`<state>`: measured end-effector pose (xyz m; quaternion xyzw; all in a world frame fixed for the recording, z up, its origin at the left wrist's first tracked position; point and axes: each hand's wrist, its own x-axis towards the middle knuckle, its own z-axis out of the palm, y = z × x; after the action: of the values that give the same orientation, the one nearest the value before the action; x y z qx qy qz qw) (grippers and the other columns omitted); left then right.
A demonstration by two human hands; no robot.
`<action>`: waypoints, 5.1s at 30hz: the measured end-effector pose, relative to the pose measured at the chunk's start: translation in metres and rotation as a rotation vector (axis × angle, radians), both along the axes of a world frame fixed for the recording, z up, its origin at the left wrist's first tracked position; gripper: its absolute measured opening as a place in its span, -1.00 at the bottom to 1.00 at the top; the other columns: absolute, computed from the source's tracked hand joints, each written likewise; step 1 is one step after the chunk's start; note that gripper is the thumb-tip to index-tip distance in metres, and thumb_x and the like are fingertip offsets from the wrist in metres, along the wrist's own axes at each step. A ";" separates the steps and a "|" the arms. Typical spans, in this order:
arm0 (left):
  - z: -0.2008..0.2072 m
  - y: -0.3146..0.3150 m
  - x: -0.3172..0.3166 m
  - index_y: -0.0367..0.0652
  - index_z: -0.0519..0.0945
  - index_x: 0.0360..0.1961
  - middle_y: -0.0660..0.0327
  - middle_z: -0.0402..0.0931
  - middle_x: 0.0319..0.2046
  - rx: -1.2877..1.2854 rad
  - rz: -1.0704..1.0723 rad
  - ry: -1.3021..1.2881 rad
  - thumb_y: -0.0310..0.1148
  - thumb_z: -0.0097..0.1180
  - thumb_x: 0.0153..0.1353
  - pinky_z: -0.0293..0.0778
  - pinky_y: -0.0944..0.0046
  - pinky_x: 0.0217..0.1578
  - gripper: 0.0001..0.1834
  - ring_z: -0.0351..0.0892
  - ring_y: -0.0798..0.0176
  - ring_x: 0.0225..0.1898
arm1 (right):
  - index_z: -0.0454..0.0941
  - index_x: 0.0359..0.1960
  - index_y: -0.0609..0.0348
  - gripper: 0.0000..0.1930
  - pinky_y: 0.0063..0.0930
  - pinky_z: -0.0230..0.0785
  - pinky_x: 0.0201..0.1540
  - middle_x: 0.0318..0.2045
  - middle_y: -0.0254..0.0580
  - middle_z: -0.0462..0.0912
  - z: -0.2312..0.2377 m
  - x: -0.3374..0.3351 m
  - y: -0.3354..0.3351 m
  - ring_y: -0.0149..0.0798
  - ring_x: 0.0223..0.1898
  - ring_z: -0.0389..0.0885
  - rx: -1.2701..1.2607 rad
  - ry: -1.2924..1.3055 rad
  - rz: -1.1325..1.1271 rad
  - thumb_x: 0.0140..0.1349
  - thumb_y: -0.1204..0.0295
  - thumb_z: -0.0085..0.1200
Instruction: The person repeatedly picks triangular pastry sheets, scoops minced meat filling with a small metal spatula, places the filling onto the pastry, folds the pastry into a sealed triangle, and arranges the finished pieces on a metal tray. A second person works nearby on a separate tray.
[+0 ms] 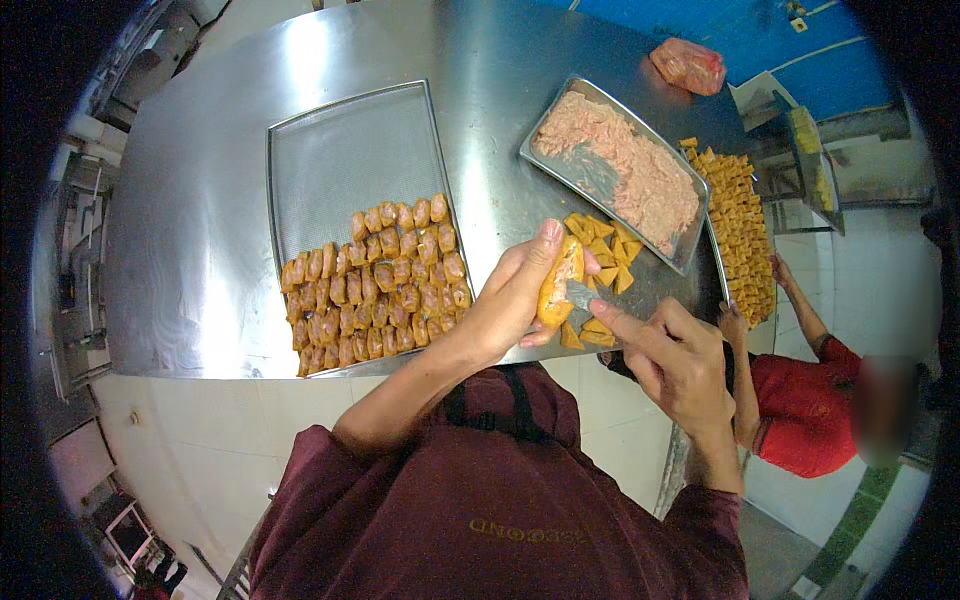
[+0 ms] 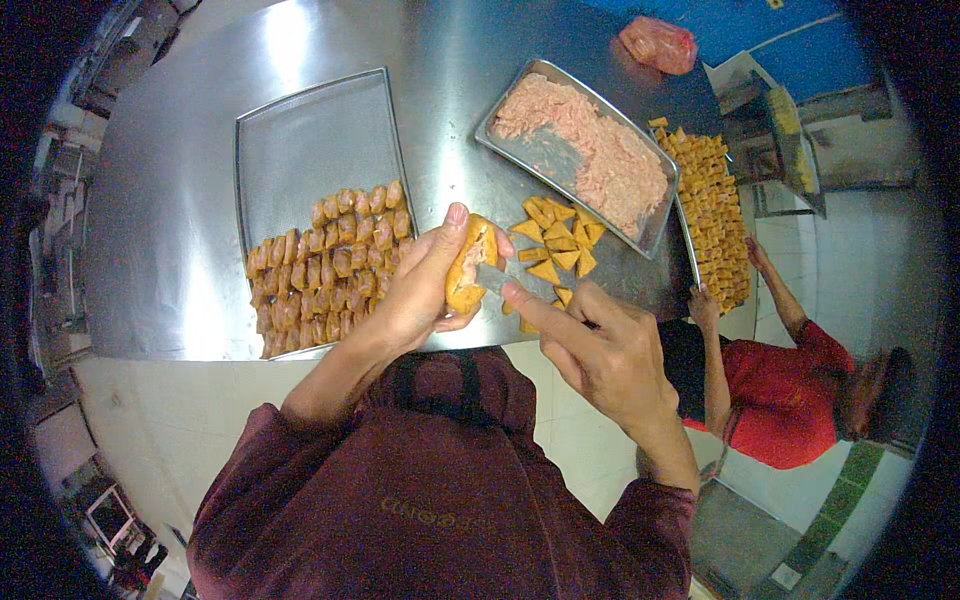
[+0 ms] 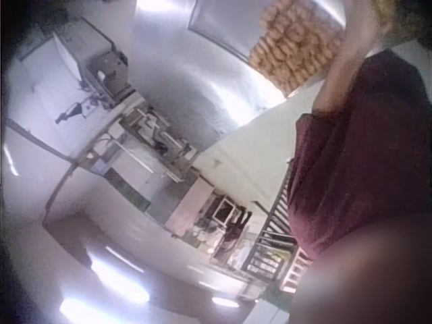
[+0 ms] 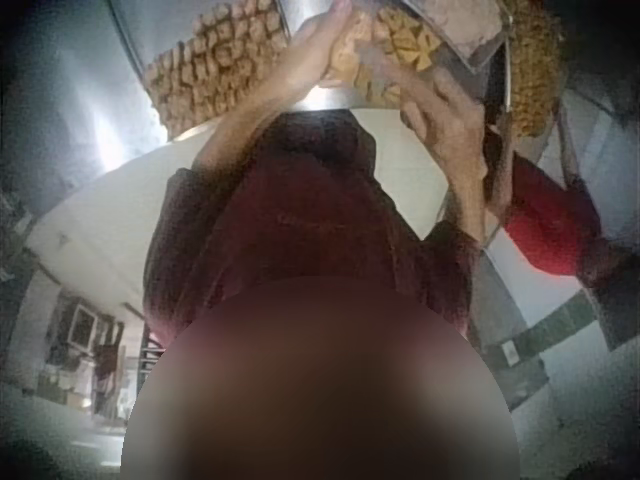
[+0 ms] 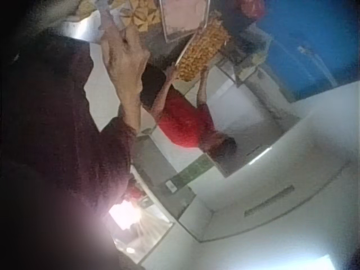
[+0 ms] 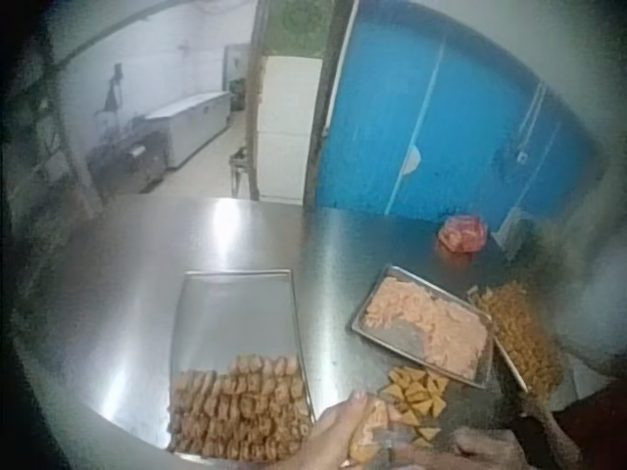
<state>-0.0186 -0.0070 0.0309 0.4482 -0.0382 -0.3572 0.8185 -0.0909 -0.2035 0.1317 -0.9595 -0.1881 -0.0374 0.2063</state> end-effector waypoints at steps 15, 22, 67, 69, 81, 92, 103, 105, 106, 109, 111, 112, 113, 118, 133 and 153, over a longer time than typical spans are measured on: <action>0.007 0.023 0.009 -0.23 0.66 -0.25 0.29 0.46 -0.63 0.063 -0.213 -0.019 0.41 -0.45 0.60 0.01 0.43 -0.88 -0.09 0.14 0.52 -0.83 | 0.80 0.18 -0.27 -0.42 -0.31 0.34 -0.48 -0.52 -0.38 0.22 0.022 0.008 -0.009 -0.31 -0.57 0.38 -0.294 -0.174 0.141 0.01 0.34 0.42; 0.001 0.022 0.021 -0.21 0.65 -0.28 0.31 0.45 -0.62 0.040 -0.022 -0.106 0.34 -0.48 0.65 0.12 0.40 -0.77 -0.12 0.22 0.50 -0.76 | 0.79 0.20 -0.20 -0.39 -0.32 0.36 -0.51 -0.52 -0.32 0.25 0.016 0.023 0.001 -0.32 -0.57 0.40 -0.154 -0.108 0.043 0.02 0.53 0.40; -0.315 0.279 0.163 -0.44 0.53 -0.08 0.05 0.64 -0.26 1.120 0.306 0.103 -0.24 0.18 0.52 0.67 0.14 -0.40 -0.64 0.75 0.18 -0.34 | 0.77 0.17 0.15 -0.61 -0.44 0.21 -0.44 -0.48 -0.25 0.46 -0.039 0.052 0.036 -0.40 -0.49 0.40 0.304 0.172 -0.301 0.39 0.69 0.11; -0.326 0.277 0.161 -0.43 0.53 -0.09 0.02 0.65 -0.25 1.080 0.334 0.113 -0.28 0.20 0.51 0.69 0.15 -0.42 -0.67 0.77 0.16 -0.34 | 0.77 0.17 0.15 -0.62 -0.45 0.20 -0.44 -0.47 -0.25 0.48 -0.042 0.053 0.036 -0.41 -0.49 0.39 0.306 0.150 -0.300 0.39 0.69 0.11; -0.319 0.278 0.155 -0.48 0.65 -0.03 -0.07 0.74 -0.25 1.168 0.220 -0.079 -0.26 0.33 0.43 0.66 0.16 -0.37 -0.61 0.78 0.18 -0.31 | 0.76 0.16 0.19 -0.67 -0.47 0.27 -0.36 -0.40 -0.19 0.62 -0.049 0.057 0.018 -0.41 -0.41 0.44 0.289 0.115 -0.424 0.46 0.65 0.10; -0.341 0.278 0.153 -0.31 0.68 0.13 -0.21 0.72 -0.01 1.503 0.201 -0.577 -0.17 0.33 0.39 0.59 -0.05 0.08 -0.55 0.72 -0.23 0.02 | 0.59 0.16 0.22 -0.77 -0.08 0.54 -0.12 -0.21 0.13 0.75 -0.148 0.042 -0.052 0.02 -0.15 0.80 0.271 0.101 -0.648 0.56 0.50 0.03; -0.195 0.112 0.124 -0.27 0.67 0.12 0.13 0.71 -0.07 0.897 0.434 -0.614 -0.27 0.29 0.46 0.54 0.28 -0.16 -0.66 0.59 0.33 -0.23 | 0.70 -0.05 0.39 -0.52 -0.08 0.61 -0.07 -0.23 0.14 0.82 -0.329 -0.046 -0.078 0.07 -0.20 0.81 -0.005 0.565 -0.792 0.26 0.16 0.44; -0.190 0.082 0.112 -0.28 0.68 0.09 0.16 0.72 -0.10 0.752 0.380 -0.620 -0.30 0.28 0.47 0.55 0.30 -0.14 -0.69 0.60 0.36 -0.23 | 0.70 -0.11 0.37 -0.55 -0.18 0.55 -0.21 -0.34 0.02 0.79 -0.323 -0.041 -0.078 -0.09 -0.33 0.75 0.134 0.510 -0.816 0.26 0.15 0.46; -0.187 0.068 0.103 -0.29 0.68 0.07 0.17 0.72 -0.11 0.662 0.354 -0.634 -0.32 0.27 0.48 0.56 0.30 -0.12 -0.72 0.62 0.36 -0.20 | 0.70 -0.14 0.37 -0.55 -0.22 0.53 -0.27 -0.40 -0.04 0.77 -0.315 -0.036 -0.077 -0.16 -0.39 0.72 0.208 0.523 -0.865 0.27 0.15 0.47; -0.174 0.029 0.078 -0.30 0.67 0.08 0.16 0.73 -0.05 0.631 0.025 -0.663 -0.34 0.22 0.52 0.61 0.27 -0.05 -0.74 0.68 0.35 -0.09 | 0.70 -0.23 0.26 -0.64 -0.42 0.23 -0.47 -0.58 -0.42 0.54 -0.271 -0.016 -0.067 -0.48 -0.56 0.38 0.367 0.451 -0.886 0.27 0.19 0.50; -0.164 -0.002 0.057 -0.30 0.69 0.06 0.17 0.74 0.00 0.441 -0.186 -0.443 -0.26 0.25 0.52 0.65 0.24 -0.05 -0.70 0.70 0.33 -0.04 | 0.67 -0.26 0.25 -0.62 -0.47 0.17 -0.48 -0.57 -0.44 0.51 -0.237 -0.001 -0.048 -0.52 -0.52 0.33 0.580 0.453 -0.897 0.25 0.17 0.52; -0.159 -0.017 0.047 -0.30 0.71 0.01 0.19 0.74 0.02 0.342 -0.276 -0.321 -0.20 0.28 0.50 0.67 0.22 -0.07 -0.67 0.70 0.31 -0.02 | 0.66 -0.27 0.24 -0.61 -0.49 0.14 -0.48 -0.56 -0.45 0.50 -0.221 0.007 -0.038 -0.55 -0.49 0.31 0.693 0.433 -0.877 0.24 0.16 0.53; -0.153 -0.028 0.037 -0.31 0.70 0.06 0.21 0.73 0.04 0.231 -0.282 -0.142 -0.17 0.28 0.51 0.67 0.21 -0.04 -0.62 0.69 0.31 -0.01 | 0.64 -0.28 0.23 -0.66 -0.54 0.05 -0.49 -0.56 -0.54 0.45 -0.206 0.012 -0.027 -0.61 -0.50 0.24 0.666 0.374 -0.851 0.23 0.25 0.54; -0.132 -0.042 0.039 -0.36 0.52 0.34 0.17 0.70 0.11 0.114 -0.237 -0.098 -0.18 0.11 0.61 0.58 0.26 0.16 -0.51 0.68 0.27 0.11 | 0.74 -0.12 0.22 -0.70 -0.53 -0.05 -0.51 -0.58 -0.63 0.22 -0.157 0.025 0.000 -0.63 -0.53 0.11 0.634 0.364 -0.716 0.28 0.28 0.50; -0.126 -0.026 0.044 -0.39 0.48 0.24 0.14 0.65 -0.04 0.136 -0.122 -0.158 -0.42 0.23 0.52 0.68 0.28 -0.03 -0.61 0.70 0.34 -0.06 | 0.80 0.00 0.15 -0.69 -0.50 -0.17 -0.53 -0.65 -0.65 0.14 -0.158 0.027 -0.008 -0.62 -0.59 0.01 0.612 0.319 -0.700 0.36 0.23 0.43; -0.121 -0.050 0.014 -0.41 0.69 0.05 0.07 0.79 -0.19 0.529 -0.093 -0.526 -0.42 0.27 0.46 0.70 0.25 -0.12 -0.73 0.77 0.34 -0.18 | 0.73 -0.12 0.31 -0.72 -0.41 0.02 -0.55 -0.69 -0.47 0.23 -0.188 0.000 -0.021 -0.54 -0.61 0.17 0.622 0.244 -0.724 0.48 0.27 0.26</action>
<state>-0.0043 -0.0570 -0.0904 0.7185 -0.1738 -0.2644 0.6194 -0.0905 -0.2245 -0.0561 -0.8536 0.2033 -0.0482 0.4773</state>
